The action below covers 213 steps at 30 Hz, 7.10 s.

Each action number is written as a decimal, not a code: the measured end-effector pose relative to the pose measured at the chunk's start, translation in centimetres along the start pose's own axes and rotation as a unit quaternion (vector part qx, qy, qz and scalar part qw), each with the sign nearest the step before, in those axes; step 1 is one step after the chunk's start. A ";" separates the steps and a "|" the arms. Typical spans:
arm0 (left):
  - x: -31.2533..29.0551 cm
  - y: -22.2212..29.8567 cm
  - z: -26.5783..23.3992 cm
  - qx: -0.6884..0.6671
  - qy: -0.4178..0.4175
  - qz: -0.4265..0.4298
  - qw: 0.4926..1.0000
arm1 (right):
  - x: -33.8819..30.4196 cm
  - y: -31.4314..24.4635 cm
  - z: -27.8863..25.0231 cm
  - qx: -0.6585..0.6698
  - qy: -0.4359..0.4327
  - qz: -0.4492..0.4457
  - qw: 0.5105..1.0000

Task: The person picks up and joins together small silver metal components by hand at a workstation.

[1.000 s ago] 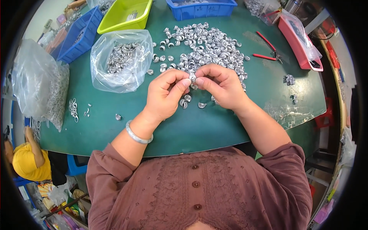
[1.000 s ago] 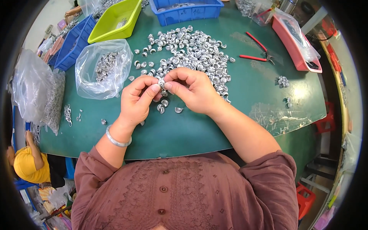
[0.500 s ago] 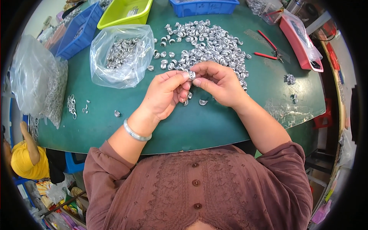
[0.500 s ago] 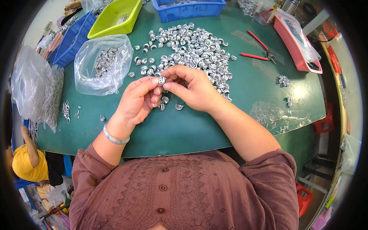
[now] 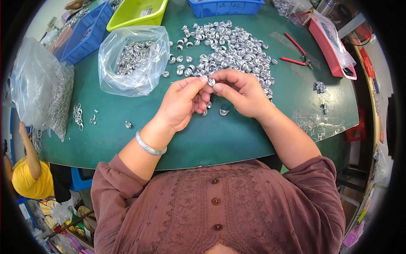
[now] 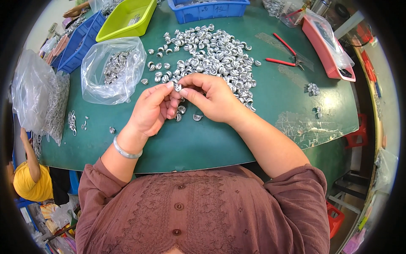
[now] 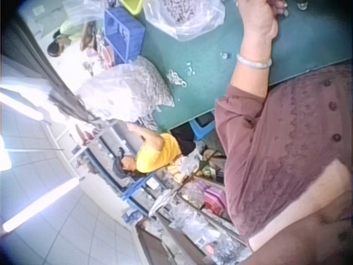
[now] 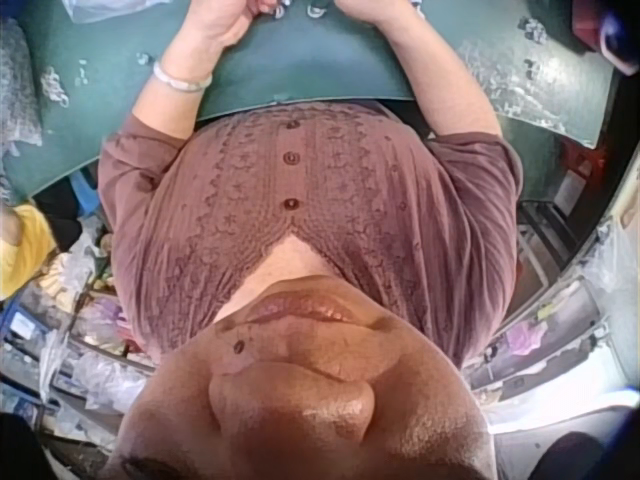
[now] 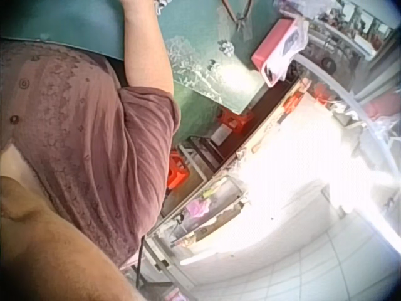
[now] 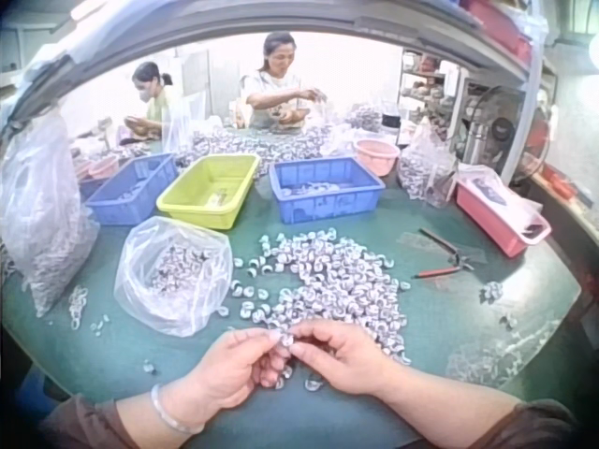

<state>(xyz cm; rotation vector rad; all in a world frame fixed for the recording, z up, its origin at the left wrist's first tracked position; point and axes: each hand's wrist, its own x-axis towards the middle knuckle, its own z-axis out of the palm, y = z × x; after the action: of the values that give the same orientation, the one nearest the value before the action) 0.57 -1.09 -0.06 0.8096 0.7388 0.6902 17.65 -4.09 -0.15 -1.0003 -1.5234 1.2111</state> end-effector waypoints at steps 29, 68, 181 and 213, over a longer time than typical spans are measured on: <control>0.6 -0.3 -1.2 -0.085 -0.168 0.050 0.981 | 0.2 0.3 -0.6 -0.148 0.090 -0.109 0.979; 0.5 -0.6 -0.2 0.430 0.028 0.375 0.821 | 0.1 0.0 -0.8 0.040 0.009 -0.010 0.999; 0.5 0.0 -0.6 0.147 0.018 0.122 0.981 | -0.2 0.4 -0.1 -0.413 -0.096 -0.180 0.888; 0.8 -1.0 -0.9 0.304 -0.016 0.350 0.886 | 0.0 -0.1 -0.8 0.129 -0.009 0.038 0.991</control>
<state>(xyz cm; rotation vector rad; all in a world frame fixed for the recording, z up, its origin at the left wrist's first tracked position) 0.55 -0.59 -1.60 1.7094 0.6281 1.1021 18.44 -3.86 -0.01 -0.8833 -1.3107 1.4324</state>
